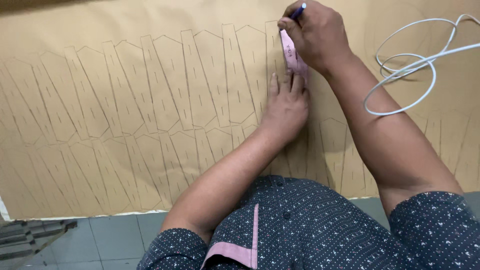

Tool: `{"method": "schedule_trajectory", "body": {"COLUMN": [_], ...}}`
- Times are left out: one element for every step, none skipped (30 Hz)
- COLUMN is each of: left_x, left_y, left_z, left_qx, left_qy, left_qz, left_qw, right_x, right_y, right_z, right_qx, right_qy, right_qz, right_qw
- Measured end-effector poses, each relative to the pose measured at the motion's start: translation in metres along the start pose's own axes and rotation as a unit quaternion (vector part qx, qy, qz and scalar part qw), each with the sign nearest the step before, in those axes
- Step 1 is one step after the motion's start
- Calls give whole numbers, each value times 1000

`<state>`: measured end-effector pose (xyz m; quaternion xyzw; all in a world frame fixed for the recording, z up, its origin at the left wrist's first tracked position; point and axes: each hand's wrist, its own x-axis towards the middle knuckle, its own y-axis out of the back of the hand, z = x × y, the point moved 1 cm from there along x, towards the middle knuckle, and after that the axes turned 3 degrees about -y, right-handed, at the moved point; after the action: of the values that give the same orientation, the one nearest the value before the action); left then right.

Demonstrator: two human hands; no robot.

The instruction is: The person holds a pink paper pattern piece on a large sheet of brown kraft paper and traces around it with a pen, repositioning the pattern and drawing lines along its edges and interior markings. They occasionally lift and flip the pattern piece to trace other sides.

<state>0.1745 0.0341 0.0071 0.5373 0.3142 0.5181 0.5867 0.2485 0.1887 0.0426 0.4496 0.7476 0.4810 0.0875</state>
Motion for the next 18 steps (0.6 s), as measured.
{"method": "schedule_trajectory", "body": {"left_x": [1, 2, 2, 3, 4, 5, 5, 5, 5, 5, 4, 4, 5, 5, 5, 5, 4, 2], "left_y": [2, 3, 4, 5, 5, 5, 6, 6, 7, 8, 8, 9, 9, 10, 10, 11, 11, 11], "left_z": [-1, -2, -2, -3, -3, -3, -3, -3, -3, -3, -3, -3, -3, -4, -4, -4, -5, -6], "left_qx": [-8, -8, -8, -8, -6, -5, -3, -5, -6, -8, -11, -15, -18, -20, -22, -23, -24, -25], "left_qy": [2, 1, 0, -1, -2, -3, -4, -2, -1, 0, 0, -1, -1, 1, 3, 5, 4, 2], "left_qz": [-16, -23, -30, -37, -40, -43, -46, -39, -31, -23, -33, -44, -54, -50, -46, -43, -42, -42], "left_qw": [1000, 1000, 1000, 999, 999, 999, 999, 999, 1000, 1000, 999, 999, 998, 999, 999, 999, 999, 999], "right_x": [3, 6, 7, 7, 6, 6, 5, 4, 3, 3, 1, 0, 0, -2, -4, -6, -10, -15], "right_y": [-2, -3, -4, -3, -3, -2, -1, 2, 5, 7, 9, 10, 11, 11, 12, 12, 13, 16], "right_z": [3, 6, 9, 11, 13, 14, 16, 18, 20, 21, 22, 23, 24, 24, 25, 24, 23, 22], "right_qx": [-3, 5, 13, 21, 15, 9, 2, 7, 12, 16, 3, -10, -24, -1, 22, 45, 40, 34], "right_qy": [2, 6, 11, 15, 13, 11, 9, 7, 6, 4, 7, 9, 13, -10, -33, -56, -47, -38], "right_qz": [0, 5, 10, 14, 12, 10, 7, 16, 25, 34, 41, 49, 56, 44, 32, 20, 27, 35], "right_qw": [1000, 1000, 1000, 1000, 1000, 1000, 1000, 1000, 1000, 999, 999, 999, 998, 999, 999, 997, 998, 998]}}
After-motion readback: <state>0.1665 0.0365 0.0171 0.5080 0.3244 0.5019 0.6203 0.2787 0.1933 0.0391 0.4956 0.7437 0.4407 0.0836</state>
